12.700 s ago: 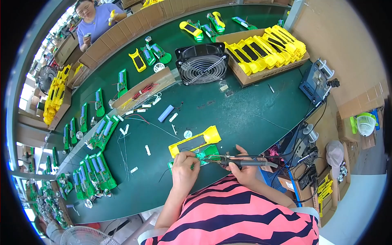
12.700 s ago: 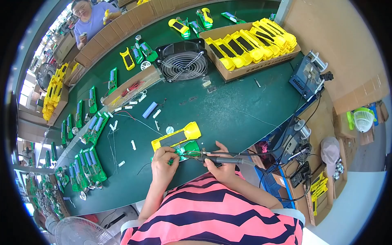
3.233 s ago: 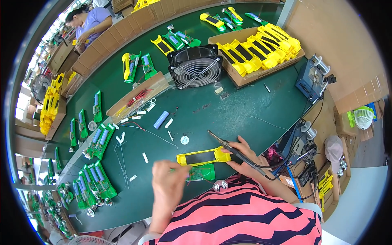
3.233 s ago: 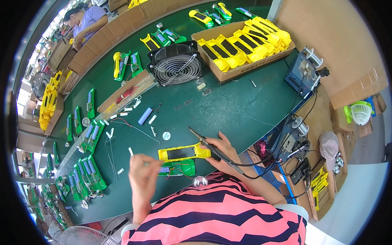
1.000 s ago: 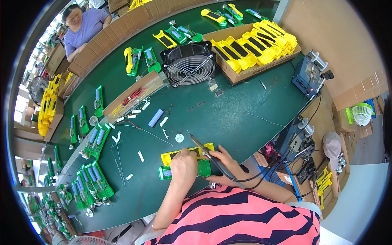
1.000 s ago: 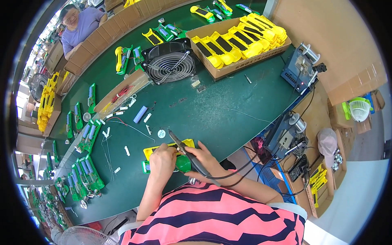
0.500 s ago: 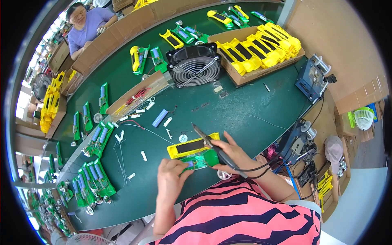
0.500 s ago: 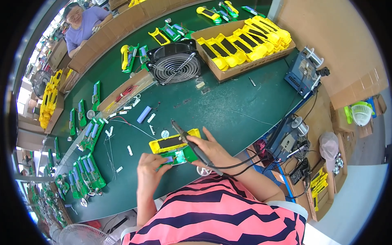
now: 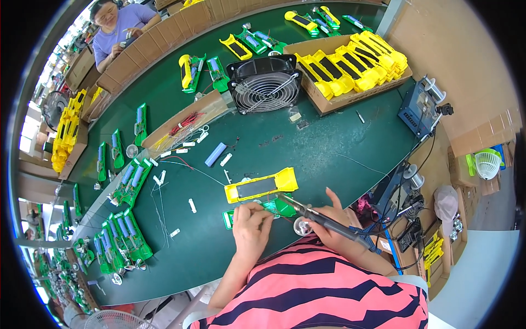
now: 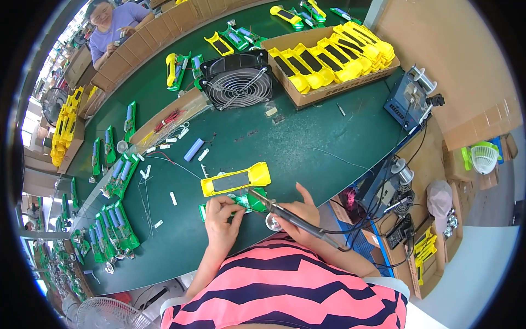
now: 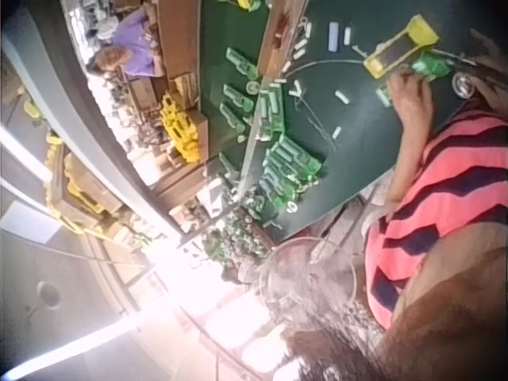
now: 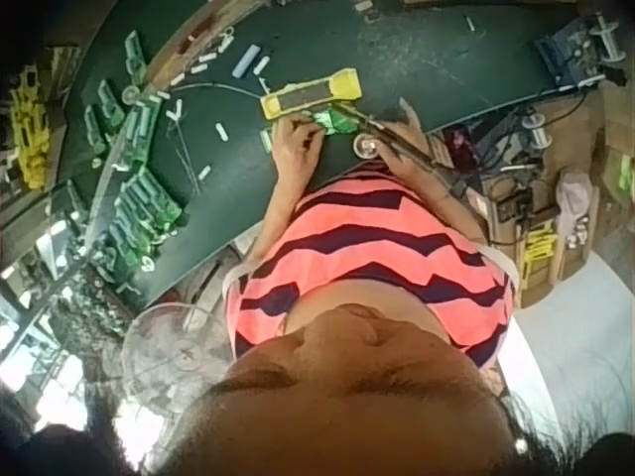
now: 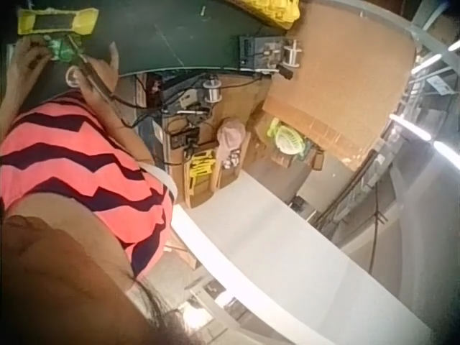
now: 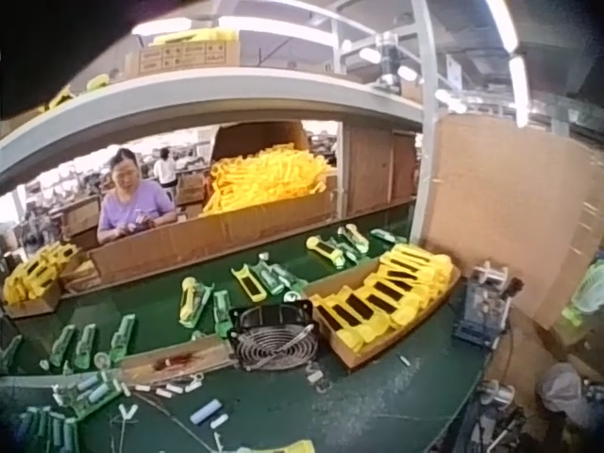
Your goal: Soldering components and wiring to small circuit boards for electronic lighting devices.
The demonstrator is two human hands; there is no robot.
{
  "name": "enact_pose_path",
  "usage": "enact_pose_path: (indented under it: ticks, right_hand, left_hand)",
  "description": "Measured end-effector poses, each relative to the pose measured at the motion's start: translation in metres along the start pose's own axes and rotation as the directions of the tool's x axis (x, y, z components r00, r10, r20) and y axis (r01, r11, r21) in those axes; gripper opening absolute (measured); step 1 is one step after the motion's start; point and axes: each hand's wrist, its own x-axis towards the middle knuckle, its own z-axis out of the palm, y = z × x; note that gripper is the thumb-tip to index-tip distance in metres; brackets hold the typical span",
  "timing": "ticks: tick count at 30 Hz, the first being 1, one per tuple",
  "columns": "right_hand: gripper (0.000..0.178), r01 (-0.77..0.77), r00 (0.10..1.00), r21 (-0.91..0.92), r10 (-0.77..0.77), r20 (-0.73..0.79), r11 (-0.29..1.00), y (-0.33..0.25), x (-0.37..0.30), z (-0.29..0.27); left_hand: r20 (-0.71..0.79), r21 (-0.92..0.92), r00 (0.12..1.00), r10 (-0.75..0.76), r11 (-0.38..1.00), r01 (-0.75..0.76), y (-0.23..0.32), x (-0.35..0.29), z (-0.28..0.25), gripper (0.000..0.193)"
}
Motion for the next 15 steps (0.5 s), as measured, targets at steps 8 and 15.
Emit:
enact_pose_path:
  ticks: [8,15]
  right_hand:
    - [0.024,-0.152,0.886,0.593,0.375,-0.274,0.791,0.007,-0.036,0.041]
    - [0.021,-0.081,0.93,0.452,0.23,-0.285,0.888,0.008,-0.027,0.039]
  left_hand:
    - [0.092,-0.031,0.993,-0.079,0.996,0.082,0.0,0.006,-0.011,0.012]
    - [0.108,-0.011,0.99,-0.088,0.996,0.09,0.0,0.009,-0.006,0.012]
